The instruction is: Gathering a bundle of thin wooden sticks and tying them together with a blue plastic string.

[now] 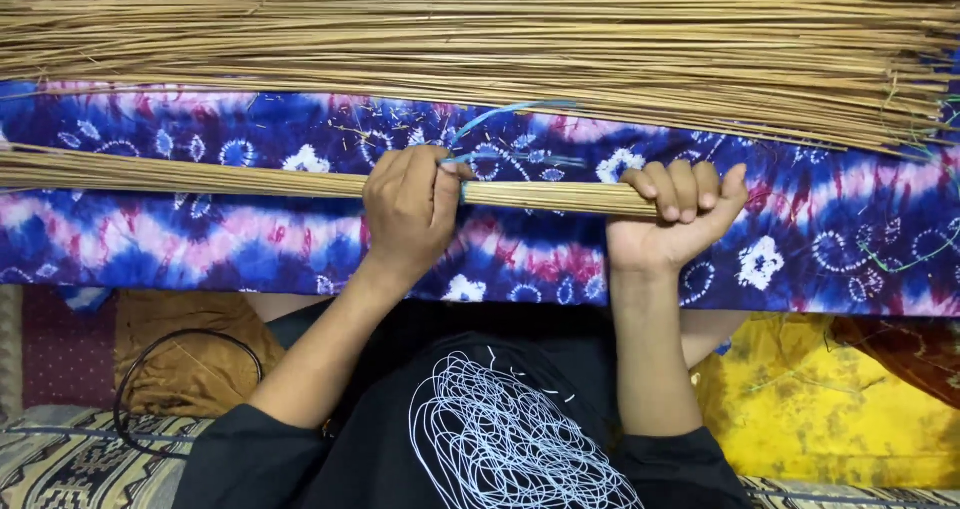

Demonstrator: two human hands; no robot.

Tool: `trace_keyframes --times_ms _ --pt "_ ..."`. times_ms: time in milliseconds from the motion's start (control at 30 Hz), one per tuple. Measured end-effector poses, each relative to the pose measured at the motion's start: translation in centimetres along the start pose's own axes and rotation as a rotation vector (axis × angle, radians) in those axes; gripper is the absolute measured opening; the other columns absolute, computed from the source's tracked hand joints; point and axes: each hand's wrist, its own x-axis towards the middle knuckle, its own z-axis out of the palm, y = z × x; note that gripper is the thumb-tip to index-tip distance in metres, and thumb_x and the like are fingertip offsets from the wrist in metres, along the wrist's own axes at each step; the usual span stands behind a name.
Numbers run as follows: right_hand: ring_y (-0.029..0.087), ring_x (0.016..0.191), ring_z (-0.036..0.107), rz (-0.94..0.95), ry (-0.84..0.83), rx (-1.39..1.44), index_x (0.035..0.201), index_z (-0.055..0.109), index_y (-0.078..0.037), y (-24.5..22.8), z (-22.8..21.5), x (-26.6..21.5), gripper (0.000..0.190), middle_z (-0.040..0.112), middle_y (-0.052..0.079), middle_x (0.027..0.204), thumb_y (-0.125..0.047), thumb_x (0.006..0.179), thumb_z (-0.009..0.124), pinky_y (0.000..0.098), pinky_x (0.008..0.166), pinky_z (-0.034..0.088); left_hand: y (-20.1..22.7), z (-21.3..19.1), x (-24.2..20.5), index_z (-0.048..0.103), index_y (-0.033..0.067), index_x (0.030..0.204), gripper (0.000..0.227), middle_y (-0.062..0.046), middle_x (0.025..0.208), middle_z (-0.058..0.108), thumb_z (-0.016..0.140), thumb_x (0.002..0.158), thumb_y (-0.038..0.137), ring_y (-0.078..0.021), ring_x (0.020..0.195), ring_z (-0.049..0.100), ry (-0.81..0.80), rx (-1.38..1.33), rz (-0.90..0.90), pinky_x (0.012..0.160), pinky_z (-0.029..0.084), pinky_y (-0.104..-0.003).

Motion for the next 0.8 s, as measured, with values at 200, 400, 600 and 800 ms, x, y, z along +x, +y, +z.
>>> trace_keyframes --times_ms 200,400,600,800 --pt "0.002 0.050 0.040 -0.014 -0.048 -0.009 0.061 0.042 -0.025 -0.8 -1.7 0.9 0.045 0.036 -0.012 0.049 -0.038 0.104 0.044 0.0235 0.079 0.047 1.4 -0.9 1.1 0.053 0.0053 0.091 0.026 -0.012 0.073 0.070 0.039 0.111 0.016 -0.0291 0.068 0.065 -0.130 -0.570 -0.397 0.073 0.048 -0.039" --pt "0.002 0.054 0.043 0.011 -0.089 -0.046 0.063 0.043 -0.025 -0.8 -2.3 0.7 0.042 0.040 -0.012 0.053 -0.034 0.104 0.044 0.0233 0.084 0.045 -0.6 0.1 0.5 0.051 0.0023 0.100 0.022 -0.022 0.077 0.053 0.041 0.111 0.018 -0.0430 0.073 0.053 -0.274 -0.492 -0.366 0.074 0.046 -0.049" --pt "0.003 0.051 0.041 0.013 -0.137 0.006 0.062 0.043 -0.024 -0.8 -1.9 0.7 0.041 0.039 -0.010 0.051 -0.033 0.102 0.044 0.0234 0.081 0.045 -2.7 0.3 0.1 0.048 0.0058 0.088 0.036 -0.013 0.074 0.042 0.044 0.110 0.034 -0.0379 0.075 0.050 -0.294 0.132 0.108 0.069 0.042 -0.048" --pt "0.004 0.051 0.041 0.001 -0.182 0.023 0.061 0.042 -0.023 -0.8 -1.5 0.4 0.040 0.039 -0.009 0.050 -0.031 0.099 0.047 0.0234 0.081 0.045 -5.6 1.7 -2.0 0.051 0.0097 0.085 0.031 -0.009 0.078 0.050 0.051 0.106 0.033 -0.0313 0.072 0.060 -0.238 0.497 0.156 0.059 0.049 -0.043"
